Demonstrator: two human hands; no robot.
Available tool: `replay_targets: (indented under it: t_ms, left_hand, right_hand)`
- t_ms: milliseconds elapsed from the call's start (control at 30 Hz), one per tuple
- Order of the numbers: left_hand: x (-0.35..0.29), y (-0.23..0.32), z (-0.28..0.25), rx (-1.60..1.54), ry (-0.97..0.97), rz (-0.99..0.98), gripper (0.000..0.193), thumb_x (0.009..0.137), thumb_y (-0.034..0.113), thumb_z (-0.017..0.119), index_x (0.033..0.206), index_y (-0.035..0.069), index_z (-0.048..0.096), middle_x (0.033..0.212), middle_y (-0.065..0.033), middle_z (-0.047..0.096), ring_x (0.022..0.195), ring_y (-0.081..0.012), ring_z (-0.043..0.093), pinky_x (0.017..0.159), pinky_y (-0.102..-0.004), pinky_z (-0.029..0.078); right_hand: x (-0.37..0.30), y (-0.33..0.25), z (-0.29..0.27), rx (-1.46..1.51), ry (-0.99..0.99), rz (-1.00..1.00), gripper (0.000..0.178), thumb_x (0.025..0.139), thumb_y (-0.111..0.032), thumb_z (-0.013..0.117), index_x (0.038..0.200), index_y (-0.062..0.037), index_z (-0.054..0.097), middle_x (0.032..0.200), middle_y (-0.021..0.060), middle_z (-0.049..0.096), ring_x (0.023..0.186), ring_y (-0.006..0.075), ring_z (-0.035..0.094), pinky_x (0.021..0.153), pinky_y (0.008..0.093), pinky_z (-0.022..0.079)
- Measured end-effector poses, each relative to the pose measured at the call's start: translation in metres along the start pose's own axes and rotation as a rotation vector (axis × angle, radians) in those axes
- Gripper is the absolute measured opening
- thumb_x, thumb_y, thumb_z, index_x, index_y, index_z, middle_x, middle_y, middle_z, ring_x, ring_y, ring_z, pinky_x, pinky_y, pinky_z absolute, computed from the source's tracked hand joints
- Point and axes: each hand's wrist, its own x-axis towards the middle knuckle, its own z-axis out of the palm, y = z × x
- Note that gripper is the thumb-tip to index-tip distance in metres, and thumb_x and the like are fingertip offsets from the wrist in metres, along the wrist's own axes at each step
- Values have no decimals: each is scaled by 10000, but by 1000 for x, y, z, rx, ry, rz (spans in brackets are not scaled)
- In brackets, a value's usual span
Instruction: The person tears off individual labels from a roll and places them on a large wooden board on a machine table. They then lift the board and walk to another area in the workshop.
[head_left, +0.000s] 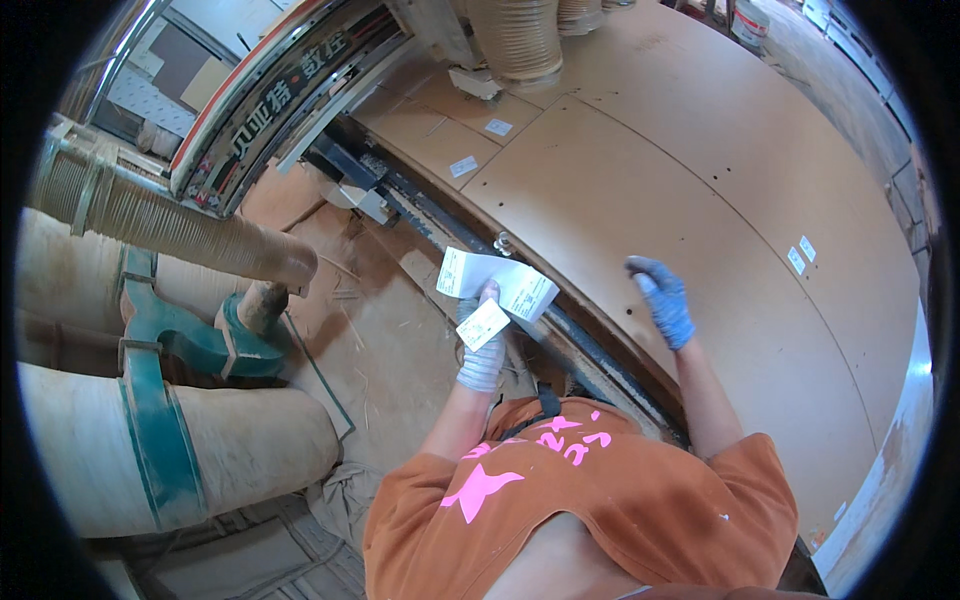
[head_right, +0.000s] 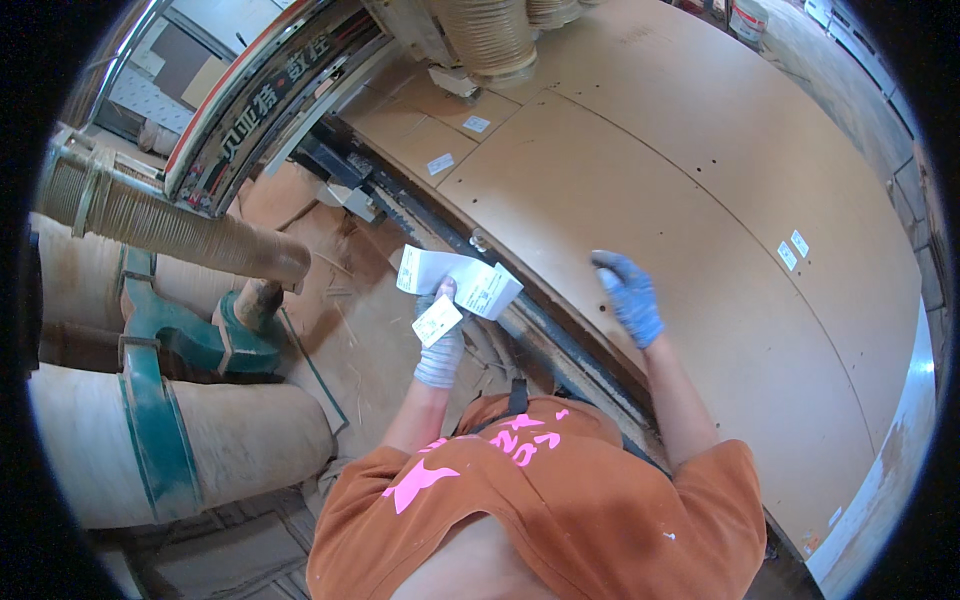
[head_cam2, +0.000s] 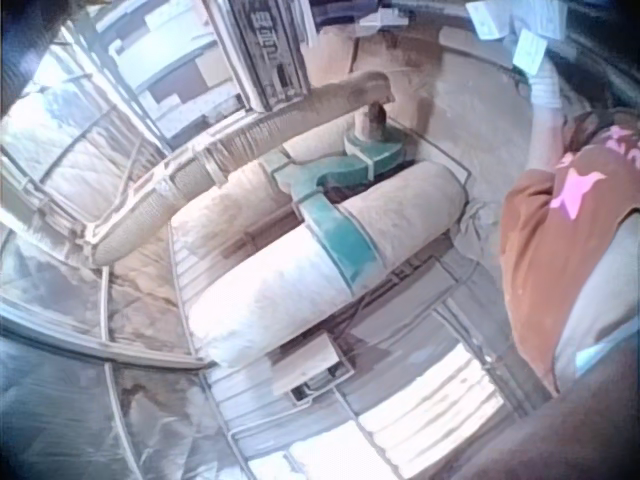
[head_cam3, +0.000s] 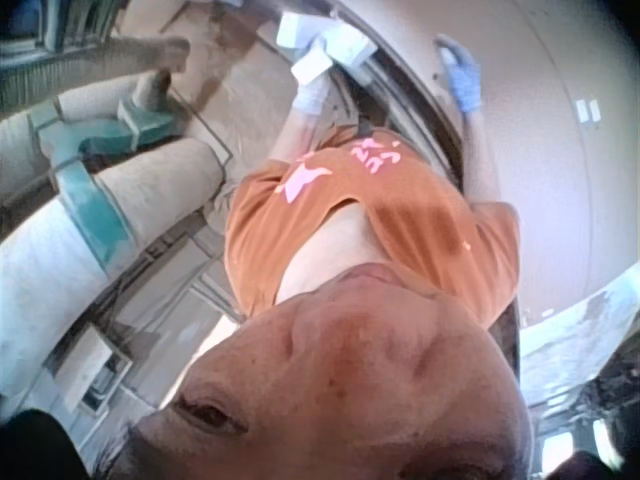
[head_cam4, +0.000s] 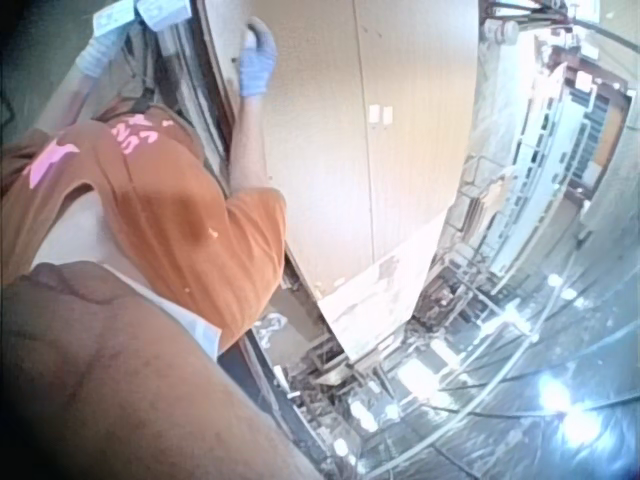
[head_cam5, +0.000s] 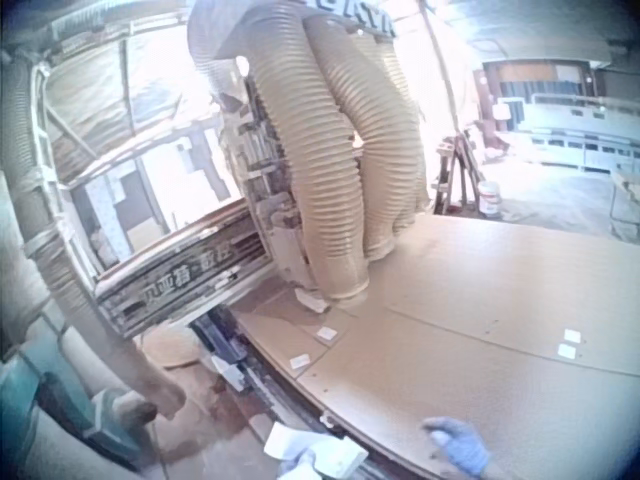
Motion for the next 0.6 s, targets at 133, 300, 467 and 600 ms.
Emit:
replay_targets:
  t_ms: [133, 300, 467, 600]
  left_hand:
    - [-4, 18, -31, -38, -4, 71, 275, 863, 180, 579, 1081, 16, 551, 944, -26, 575, 837, -105, 531, 758, -243, 444]
    - [-2, 35, -83, -84, 74, 70, 303, 860, 146, 576, 1134, 30, 517, 1002, -42, 577, 864, -131, 550, 765, -271, 468]
    - [-5, 53, -136, -94, 84, 105, 351, 855, 178, 589, 1170, 55, 493, 1039, -40, 564, 902, -142, 558, 777, -294, 495]
    - [-12, 72, -175, -119, 55, 119, 352, 850, 196, 604, 1158, 57, 507, 1026, -34, 566, 892, -133, 556, 761, -287, 494]
  right_hand:
    - [-9, -64, 82, 108, -184, -82, 285, 850, -155, 545, 1098, -20, 584, 1047, 86, 619, 990, 161, 562, 891, 294, 426]
    - [-18, -104, 144, 195, -344, -64, 368, 865, -252, 562, 1148, -16, 551, 1080, 93, 602, 1022, 169, 539, 918, 316, 407]
    - [-37, -119, 194, 297, -389, -10, 298, 863, -146, 543, 1120, 4, 564, 1059, 89, 607, 1006, 148, 543, 912, 295, 418]
    - [-53, -124, 239, 385, -411, 12, 289, 865, -137, 528, 1116, 1, 567, 1059, 81, 605, 1002, 140, 539, 911, 290, 416]
